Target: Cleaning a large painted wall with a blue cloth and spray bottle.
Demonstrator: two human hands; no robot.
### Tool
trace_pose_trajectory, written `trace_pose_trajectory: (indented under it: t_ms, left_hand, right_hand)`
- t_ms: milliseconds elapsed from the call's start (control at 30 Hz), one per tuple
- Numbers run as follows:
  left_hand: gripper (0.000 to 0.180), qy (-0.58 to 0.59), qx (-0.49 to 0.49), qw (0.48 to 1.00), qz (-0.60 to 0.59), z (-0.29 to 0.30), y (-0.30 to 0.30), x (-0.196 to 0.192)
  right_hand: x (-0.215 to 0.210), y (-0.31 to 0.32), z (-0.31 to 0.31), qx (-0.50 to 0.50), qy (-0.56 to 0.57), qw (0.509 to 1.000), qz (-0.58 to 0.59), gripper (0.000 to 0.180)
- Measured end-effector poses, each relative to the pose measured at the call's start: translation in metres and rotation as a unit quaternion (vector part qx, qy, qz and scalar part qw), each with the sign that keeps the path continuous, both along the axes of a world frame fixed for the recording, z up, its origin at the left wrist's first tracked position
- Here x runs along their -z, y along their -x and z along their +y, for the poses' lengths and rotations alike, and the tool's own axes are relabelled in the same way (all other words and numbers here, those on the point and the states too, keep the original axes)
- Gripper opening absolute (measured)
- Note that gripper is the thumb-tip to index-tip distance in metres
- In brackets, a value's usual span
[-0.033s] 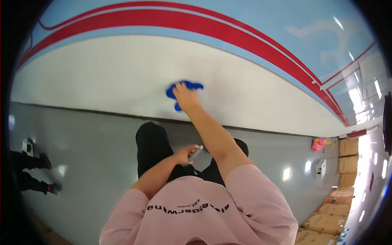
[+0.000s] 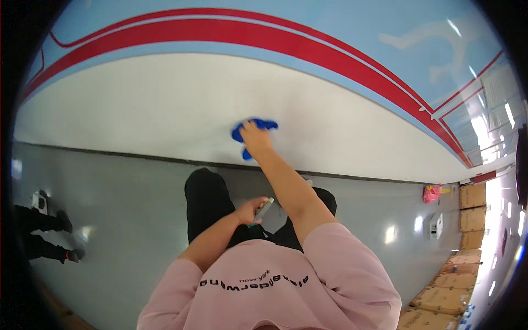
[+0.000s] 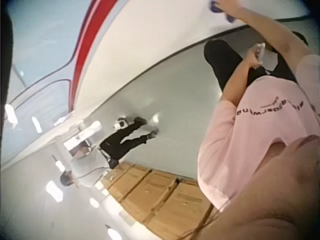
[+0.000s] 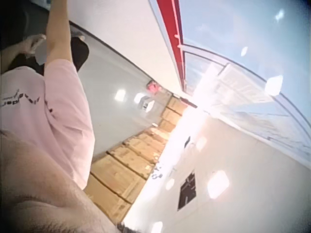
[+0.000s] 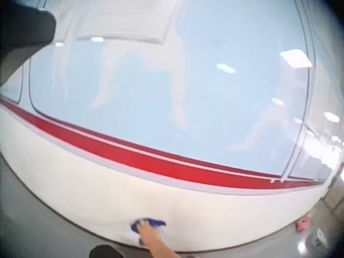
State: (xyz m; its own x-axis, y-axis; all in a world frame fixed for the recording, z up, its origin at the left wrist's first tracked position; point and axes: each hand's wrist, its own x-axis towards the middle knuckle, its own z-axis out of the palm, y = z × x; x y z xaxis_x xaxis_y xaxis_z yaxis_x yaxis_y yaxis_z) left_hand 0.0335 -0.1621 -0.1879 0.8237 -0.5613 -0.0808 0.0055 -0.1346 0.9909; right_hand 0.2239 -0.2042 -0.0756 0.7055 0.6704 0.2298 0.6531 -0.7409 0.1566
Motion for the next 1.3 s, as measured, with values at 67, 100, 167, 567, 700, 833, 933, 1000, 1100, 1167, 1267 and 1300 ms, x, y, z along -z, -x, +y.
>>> trace_pose_trajectory:
  t_ms: [67,100,167,567,700,833,933,1000,1100,1167,1267,1300]
  left_hand:
    - [0.073,-0.019,-0.006,1.000,0.014,0.005,0.005,0.000]
    - [0.073,-0.038,-0.018,0.999,-0.007,0.009,0.009,-0.007]
    - [0.074,-0.071,-0.012,0.997,-0.022,0.011,0.007,-0.032]
    - [0.074,-0.071,0.077,0.993,0.049,-0.007,-0.010,-0.006]
    - [0.076,-0.140,0.082,0.987,0.000,-0.011,-0.009,-0.021]
    - [0.072,-0.122,0.047,0.991,0.006,-0.002,-0.004,-0.015]
    - [0.070,-0.083,0.029,0.996,0.003,0.009,-0.001,-0.008]
    - [0.070,-0.049,0.031,0.998,0.010,0.008,-0.001,-0.013]
    - [0.069,-0.033,0.036,0.998,0.033,0.007,-0.004,-0.024]
    - [0.069,-0.021,0.046,0.998,0.044,0.006,-0.006,-0.014]
    - [0.069,-0.046,0.055,0.997,0.021,0.011,-0.006,-0.002]
    - [0.069,-0.046,0.057,0.997,0.024,0.010,-0.004,-0.002]
  right_hand:
    - [0.036,0.004,-0.053,0.187,-0.066,0.962,0.189,0.020]
    - [0.048,0.019,-0.086,0.272,-0.089,0.940,0.184,0.026]
    - [0.061,0.032,-0.162,0.451,-0.146,0.832,0.289,0.034]
    - [0.090,0.123,-0.254,0.488,-0.492,0.630,0.350,0.047]
    - [0.072,0.115,-0.199,0.466,-0.625,0.556,0.288,0.048]
    - [0.001,0.079,-0.170,0.362,-0.646,0.660,0.124,0.044]
    - [-0.092,0.052,-0.148,0.227,-0.635,0.738,-0.009,0.037]
    - [-0.134,0.030,-0.140,0.148,-0.645,0.741,-0.112,0.038]
    - [-0.168,-0.001,-0.110,0.071,-0.608,0.772,-0.174,0.040]
    - [-0.155,-0.010,-0.093,0.122,-0.508,0.826,-0.209,0.040]
    - [-0.117,-0.010,-0.082,0.097,-0.424,0.881,-0.185,0.041]
    - [-0.095,-0.004,-0.082,0.097,-0.378,0.909,-0.150,0.034]
